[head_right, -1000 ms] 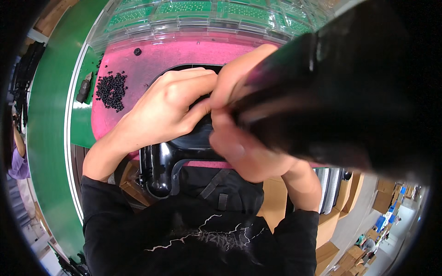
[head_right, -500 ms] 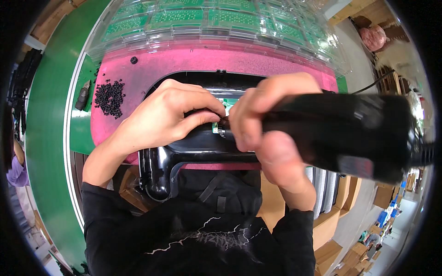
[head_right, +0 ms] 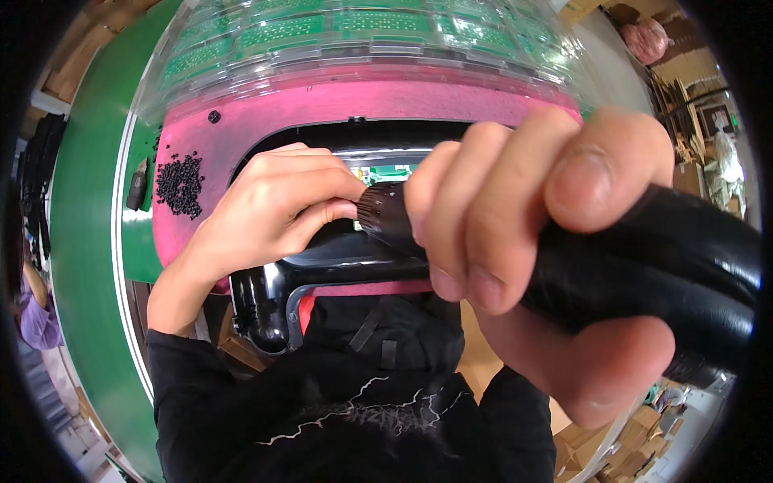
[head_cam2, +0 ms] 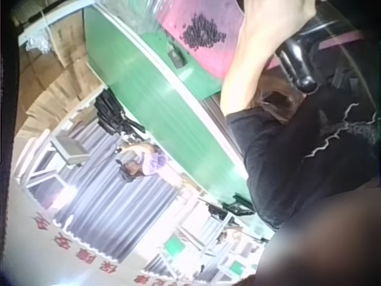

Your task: Install a printed circuit board into a plastic device housing using an electric screwdriver.

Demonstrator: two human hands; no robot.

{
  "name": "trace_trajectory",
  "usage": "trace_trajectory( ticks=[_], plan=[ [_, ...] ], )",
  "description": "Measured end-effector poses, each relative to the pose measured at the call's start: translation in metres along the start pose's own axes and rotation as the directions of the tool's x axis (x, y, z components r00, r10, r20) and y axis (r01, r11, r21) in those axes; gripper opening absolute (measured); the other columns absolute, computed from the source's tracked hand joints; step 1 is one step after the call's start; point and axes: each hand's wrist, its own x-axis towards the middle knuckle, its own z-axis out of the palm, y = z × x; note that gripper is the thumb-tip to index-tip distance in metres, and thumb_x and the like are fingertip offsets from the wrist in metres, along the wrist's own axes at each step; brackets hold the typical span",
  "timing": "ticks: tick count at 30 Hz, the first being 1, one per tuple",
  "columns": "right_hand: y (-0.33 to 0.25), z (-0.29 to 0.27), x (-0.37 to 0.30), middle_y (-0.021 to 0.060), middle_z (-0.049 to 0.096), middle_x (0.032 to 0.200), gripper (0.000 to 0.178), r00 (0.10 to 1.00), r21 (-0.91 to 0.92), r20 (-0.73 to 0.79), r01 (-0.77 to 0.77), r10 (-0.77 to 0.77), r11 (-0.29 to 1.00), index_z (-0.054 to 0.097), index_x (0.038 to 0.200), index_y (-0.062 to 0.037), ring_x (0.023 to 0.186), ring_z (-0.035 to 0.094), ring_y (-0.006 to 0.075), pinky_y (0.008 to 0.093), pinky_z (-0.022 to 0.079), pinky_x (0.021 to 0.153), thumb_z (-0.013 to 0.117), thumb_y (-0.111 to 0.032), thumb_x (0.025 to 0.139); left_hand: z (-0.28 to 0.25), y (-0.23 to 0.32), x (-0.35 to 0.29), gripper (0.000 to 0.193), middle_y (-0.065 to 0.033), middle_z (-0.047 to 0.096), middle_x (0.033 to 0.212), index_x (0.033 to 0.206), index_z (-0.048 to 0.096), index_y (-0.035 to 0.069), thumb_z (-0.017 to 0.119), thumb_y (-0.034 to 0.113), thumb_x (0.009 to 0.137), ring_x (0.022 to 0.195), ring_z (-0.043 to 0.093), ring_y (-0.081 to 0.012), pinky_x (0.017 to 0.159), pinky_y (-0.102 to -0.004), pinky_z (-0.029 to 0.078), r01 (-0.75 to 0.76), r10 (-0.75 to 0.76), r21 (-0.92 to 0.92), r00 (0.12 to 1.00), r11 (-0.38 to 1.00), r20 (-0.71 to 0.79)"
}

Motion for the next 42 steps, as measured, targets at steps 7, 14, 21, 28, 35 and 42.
trace_trajectory(
  ticks=[7,14,21,28,35,42],
  plan=[
    [-0.011,-0.014,-0.005,-0.005,0.054,0.072,0.04,0.999,0.003,-0.015,-0.049,0.049,0.999,0.05,0.105,-0.011,0.057,0.05,0.0075,0.0256,0.039,0.06,0.063,-0.044,0.087,-0.003,0.004,0.005,0.034,-0.0097,0.067,0.085,0.097,0.066,0.0,0.08,0.017,0.071,0.083,0.065,-0.0285,0.079,-0.0368,0.051,-0.068,0.068,0.113,0.998,0.991,0.0],
    [-0.005,-0.037,-0.015,-0.0023,0.048,0.064,0.036,0.971,-0.171,-0.215,-0.146,0.107,0.974,0.049,0.098,-0.0066,0.051,0.042,0.0084,0.0268,0.035,0.056,0.058,-0.04,0.087,-0.009,0.003,-0.002,0.062,-0.0109,0.053,0.113,0.099,0.038,0.008,0.085,0.023,0.061,0.108,0.043,-0.0318,0.094,-0.0428,0.035,-0.001,0.014,0.102,0.992,0.995,-0.122],
    [0.005,-0.047,-0.019,-0.0019,0.045,0.062,0.034,0.956,-0.232,-0.252,-0.21,0.15,0.95,0.047,0.094,-0.0069,0.049,0.04,0.0091,0.0277,0.035,0.054,0.056,-0.039,0.087,-0.009,-0.004,-0.009,0.027,-0.0163,0.046,0.105,0.097,0.034,0.004,0.054,0.007,0.079,0.096,0.037,-0.0248,0.087,-0.0353,0.031,0.048,-0.029,0.095,0.98,0.994,-0.195],
    [0.017,-0.045,-0.014,-0.0029,0.043,0.06,0.035,0.957,-0.258,-0.22,-0.246,0.191,0.934,0.045,0.09,-0.0086,0.046,0.037,0.0077,0.0253,0.032,0.048,0.06,-0.039,0.085,-0.008,-0.006,-0.001,0.033,-0.0163,0.049,0.104,0.099,0.04,0.002,0.056,-0.01,0.074,0.087,0.044,-0.0273,0.081,-0.0366,0.04,0.064,0.003,0.253,0.967,0.965,-0.256],
    [0.022,-0.035,-0.012,-0.0038,0.042,0.059,0.037,0.958,-0.346,-0.215,-0.257,0.191,0.902,0.045,0.09,-0.0085,0.046,0.037,0.0069,0.0238,0.032,0.046,0.063,-0.04,0.085,-0.019,-0.004,0.003,0.024,-0.0124,0.056,0.097,0.095,0.054,0.001,0.061,-0.005,0.073,0.091,0.053,-0.0307,0.08,-0.0388,0.043,0.107,0.001,0.438,0.971,0.893,-0.239],
    [0.024,-0.04,-0.01,-0.0041,0.041,0.059,0.039,0.965,-0.283,-0.126,-0.259,0.232,0.923,0.046,0.091,-0.0074,0.045,0.036,0.0072,0.0245,0.031,0.045,0.062,-0.042,0.087,-0.024,-0.008,-0.002,0.022,-0.0149,0.059,0.101,0.105,0.056,-0.001,0.061,0.004,0.083,0.099,0.057,-0.0334,0.087,-0.039,0.045,0.255,-0.194,0.478,0.965,0.841,-0.175]
  ],
)
